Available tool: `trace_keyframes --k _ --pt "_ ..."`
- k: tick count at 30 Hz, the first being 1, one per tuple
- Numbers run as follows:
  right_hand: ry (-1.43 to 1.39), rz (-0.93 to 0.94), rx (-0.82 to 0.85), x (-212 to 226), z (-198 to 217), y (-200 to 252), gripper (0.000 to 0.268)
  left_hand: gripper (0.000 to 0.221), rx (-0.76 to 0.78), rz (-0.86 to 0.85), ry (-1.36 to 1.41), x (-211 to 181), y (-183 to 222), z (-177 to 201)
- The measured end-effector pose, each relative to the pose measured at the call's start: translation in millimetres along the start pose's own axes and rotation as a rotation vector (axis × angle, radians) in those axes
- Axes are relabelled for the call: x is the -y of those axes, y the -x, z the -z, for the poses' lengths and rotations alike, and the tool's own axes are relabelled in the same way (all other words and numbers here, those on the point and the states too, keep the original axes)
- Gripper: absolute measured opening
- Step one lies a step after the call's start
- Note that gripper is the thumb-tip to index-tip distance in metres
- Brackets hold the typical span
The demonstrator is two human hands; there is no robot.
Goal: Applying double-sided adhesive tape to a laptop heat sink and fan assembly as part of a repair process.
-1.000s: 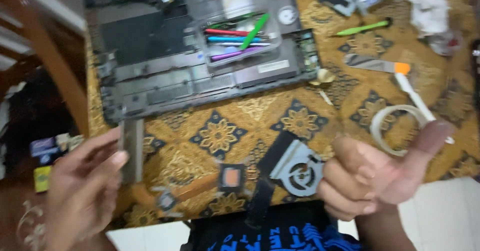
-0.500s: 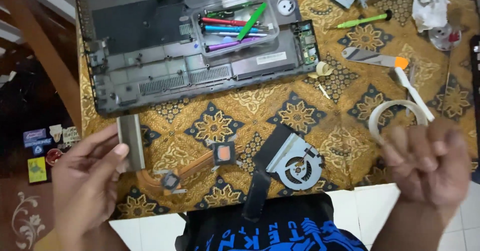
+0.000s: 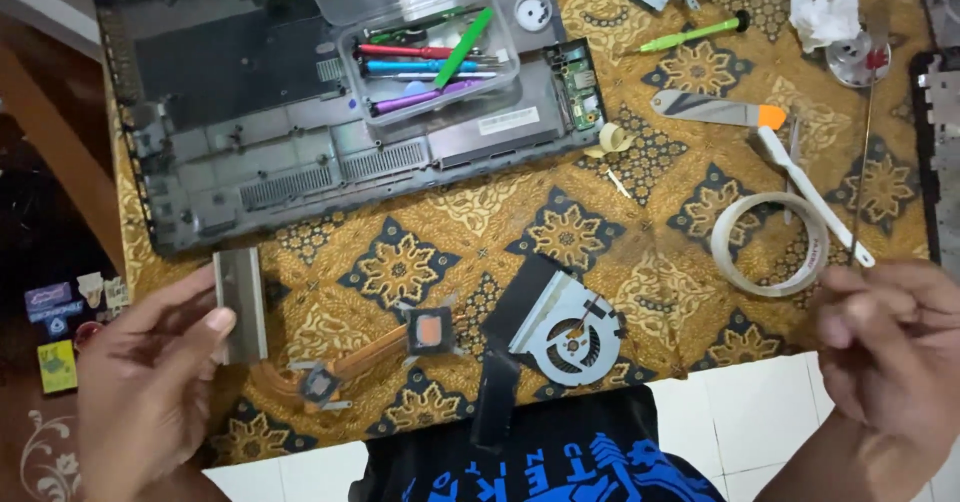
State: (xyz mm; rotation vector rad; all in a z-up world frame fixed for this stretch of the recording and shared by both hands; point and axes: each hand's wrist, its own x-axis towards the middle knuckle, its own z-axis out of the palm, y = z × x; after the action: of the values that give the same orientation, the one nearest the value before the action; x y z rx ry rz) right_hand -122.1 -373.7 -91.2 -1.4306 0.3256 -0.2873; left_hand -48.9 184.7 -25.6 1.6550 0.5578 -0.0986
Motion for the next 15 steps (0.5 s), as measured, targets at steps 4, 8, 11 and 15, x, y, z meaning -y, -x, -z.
trace_keyframes --k 4,8,11,15 --pt "0.359 -0.042 -0.103 64 -130 6 0.045 0.053 0.014 -0.067 -0.098 13 -4 12" --pt "1.035 0.154 0.294 29 -141 -8 0.044 0.054 -0.014 -0.074 -0.113 23 -8 23" --pt "1.184 0.153 0.577 18 -153 -13 0.059 0.055 -0.017 -0.114 0.006 28 -7 30" --pt "1.217 0.294 0.719 23 -149 -10 0.067 0.054 -0.073 -0.124 -0.074 36 -4 51"
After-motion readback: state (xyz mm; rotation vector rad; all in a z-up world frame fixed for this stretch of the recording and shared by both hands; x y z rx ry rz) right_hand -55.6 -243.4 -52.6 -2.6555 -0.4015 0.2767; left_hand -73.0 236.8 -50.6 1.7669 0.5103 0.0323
